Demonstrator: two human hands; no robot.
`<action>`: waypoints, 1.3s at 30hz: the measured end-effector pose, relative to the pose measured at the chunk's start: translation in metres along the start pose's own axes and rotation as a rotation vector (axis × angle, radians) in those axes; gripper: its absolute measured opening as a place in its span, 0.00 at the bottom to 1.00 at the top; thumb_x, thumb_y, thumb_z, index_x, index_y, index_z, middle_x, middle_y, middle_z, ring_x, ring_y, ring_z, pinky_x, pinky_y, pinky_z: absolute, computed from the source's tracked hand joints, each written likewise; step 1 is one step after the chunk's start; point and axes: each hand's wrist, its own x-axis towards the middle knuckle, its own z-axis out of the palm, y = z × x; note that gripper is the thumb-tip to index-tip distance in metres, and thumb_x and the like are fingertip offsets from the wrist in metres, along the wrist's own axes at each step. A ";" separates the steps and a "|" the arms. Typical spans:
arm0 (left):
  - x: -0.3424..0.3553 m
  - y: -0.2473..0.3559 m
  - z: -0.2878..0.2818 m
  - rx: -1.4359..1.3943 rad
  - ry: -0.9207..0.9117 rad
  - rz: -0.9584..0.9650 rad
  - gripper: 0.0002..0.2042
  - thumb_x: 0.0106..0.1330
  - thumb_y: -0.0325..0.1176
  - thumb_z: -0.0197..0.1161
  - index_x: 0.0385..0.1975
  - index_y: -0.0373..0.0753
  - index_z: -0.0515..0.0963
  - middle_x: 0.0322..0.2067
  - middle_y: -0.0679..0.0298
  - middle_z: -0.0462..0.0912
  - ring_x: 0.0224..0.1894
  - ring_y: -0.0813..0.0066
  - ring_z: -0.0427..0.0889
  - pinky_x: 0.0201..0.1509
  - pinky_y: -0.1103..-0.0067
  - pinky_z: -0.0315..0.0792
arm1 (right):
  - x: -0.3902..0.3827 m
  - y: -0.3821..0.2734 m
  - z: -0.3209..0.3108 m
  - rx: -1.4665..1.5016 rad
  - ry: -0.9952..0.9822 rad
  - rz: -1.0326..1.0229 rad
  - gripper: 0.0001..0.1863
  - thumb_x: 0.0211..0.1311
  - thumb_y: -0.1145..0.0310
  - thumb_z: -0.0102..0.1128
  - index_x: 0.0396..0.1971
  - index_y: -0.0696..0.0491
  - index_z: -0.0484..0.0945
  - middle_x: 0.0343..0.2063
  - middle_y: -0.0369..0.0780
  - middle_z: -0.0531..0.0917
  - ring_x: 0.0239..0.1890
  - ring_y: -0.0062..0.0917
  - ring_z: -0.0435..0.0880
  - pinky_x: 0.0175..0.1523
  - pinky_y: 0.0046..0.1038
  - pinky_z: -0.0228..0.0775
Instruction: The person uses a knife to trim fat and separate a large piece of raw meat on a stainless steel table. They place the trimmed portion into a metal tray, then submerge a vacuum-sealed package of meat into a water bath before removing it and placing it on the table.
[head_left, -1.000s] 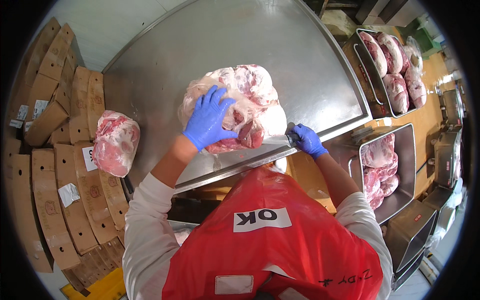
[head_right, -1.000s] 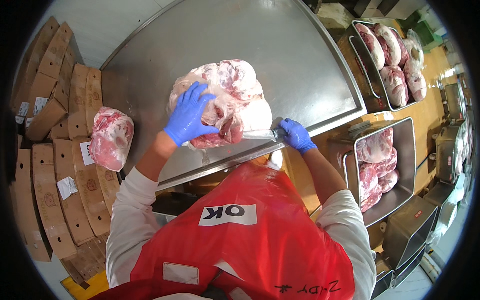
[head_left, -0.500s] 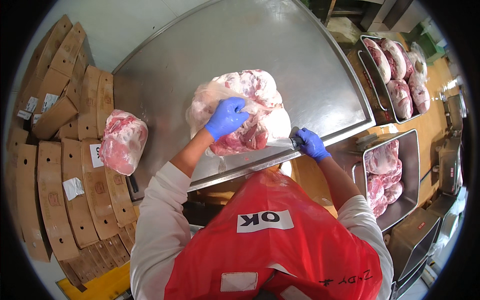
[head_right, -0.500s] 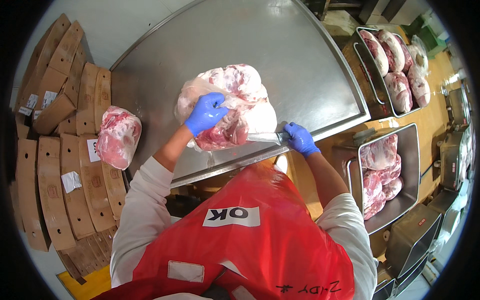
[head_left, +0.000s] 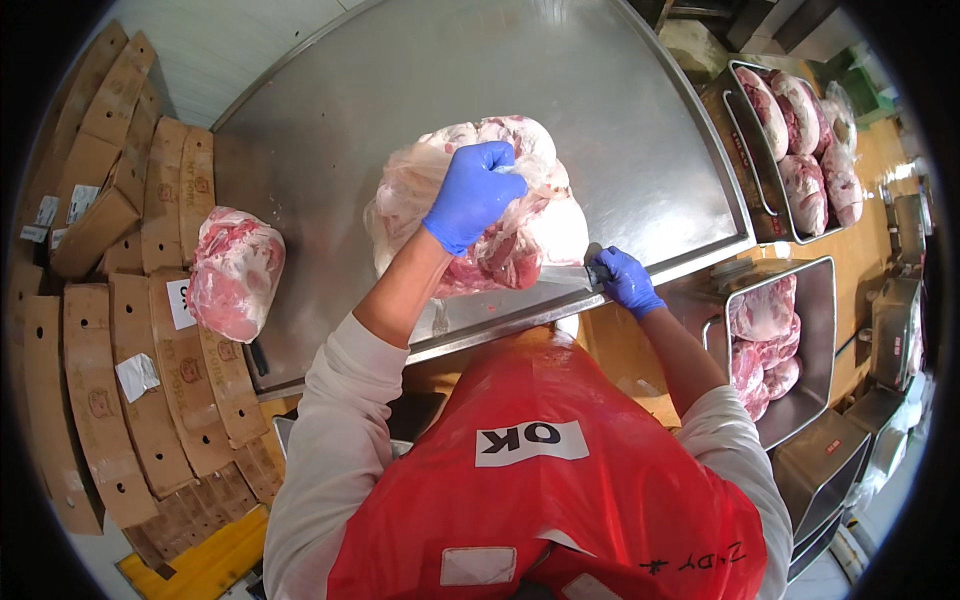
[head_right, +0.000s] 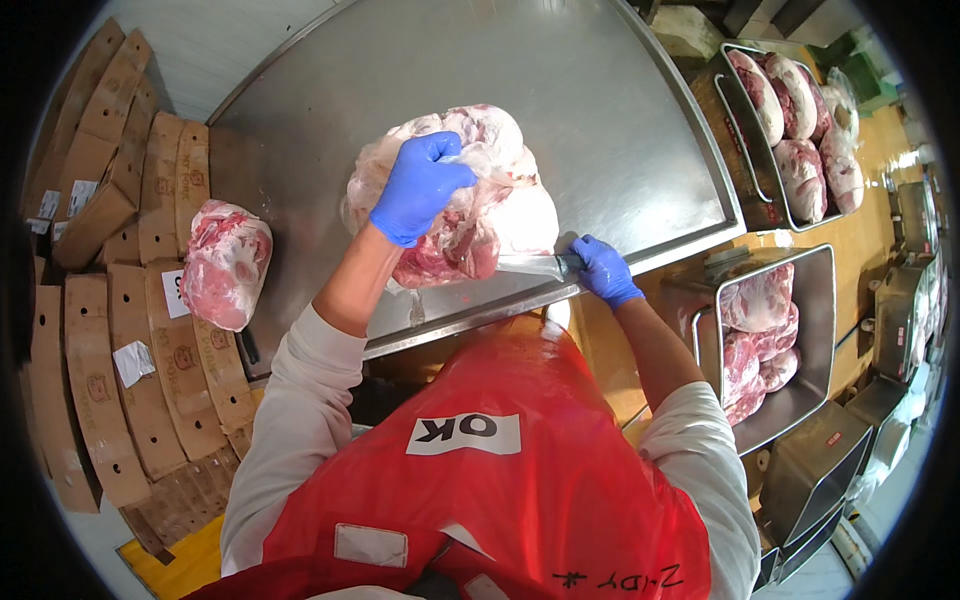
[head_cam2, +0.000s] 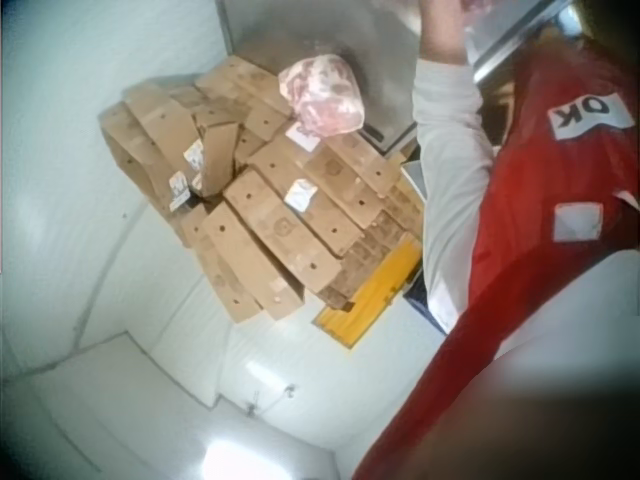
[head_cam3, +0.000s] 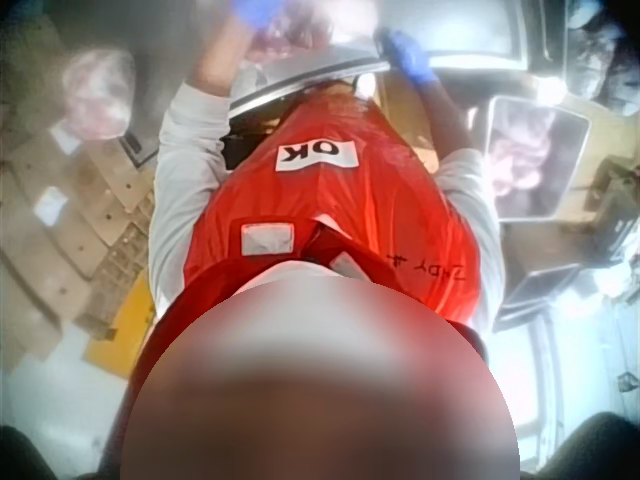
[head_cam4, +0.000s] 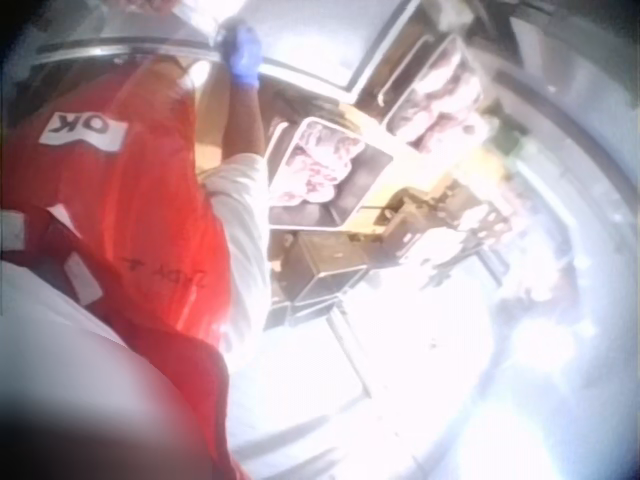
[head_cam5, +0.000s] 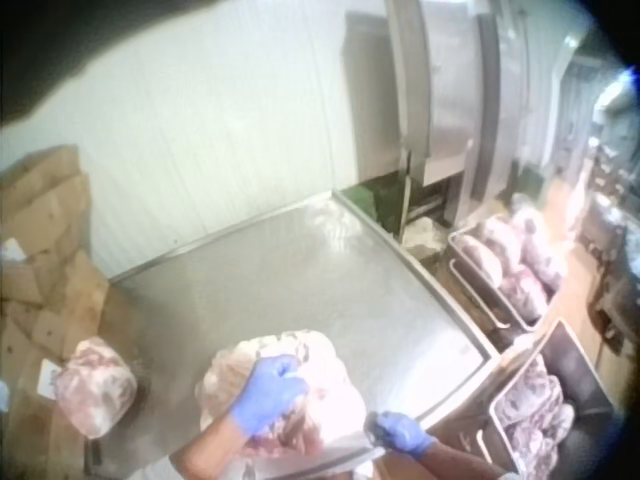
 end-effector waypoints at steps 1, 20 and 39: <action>0.001 0.000 -0.001 -0.016 0.004 0.003 0.17 0.55 0.19 0.65 0.18 0.47 0.62 0.23 0.79 0.58 0.27 0.88 0.58 0.28 0.81 0.56 | 0.000 0.000 -0.002 -0.001 -0.007 -0.003 0.13 0.59 0.73 0.67 0.44 0.47 0.79 0.38 0.45 0.82 0.43 0.46 0.84 0.47 0.43 0.77; 0.041 -0.067 -0.078 1.073 0.231 -0.215 0.40 0.62 0.63 0.67 0.71 0.50 0.70 0.68 0.51 0.73 0.71 0.47 0.69 0.74 0.54 0.62 | -0.131 -0.048 -0.107 -0.209 0.067 0.196 0.19 0.58 0.69 0.70 0.51 0.46 0.81 0.39 0.44 0.87 0.40 0.43 0.88 0.43 0.39 0.81; 0.000 -0.069 -0.065 1.058 0.347 -0.135 0.45 0.58 0.69 0.65 0.72 0.47 0.70 0.66 0.48 0.75 0.70 0.47 0.72 0.75 0.56 0.62 | -0.019 -0.281 -0.275 -0.578 -0.249 0.141 0.22 0.64 0.63 0.69 0.60 0.39 0.83 0.29 0.43 0.85 0.32 0.41 0.87 0.39 0.41 0.78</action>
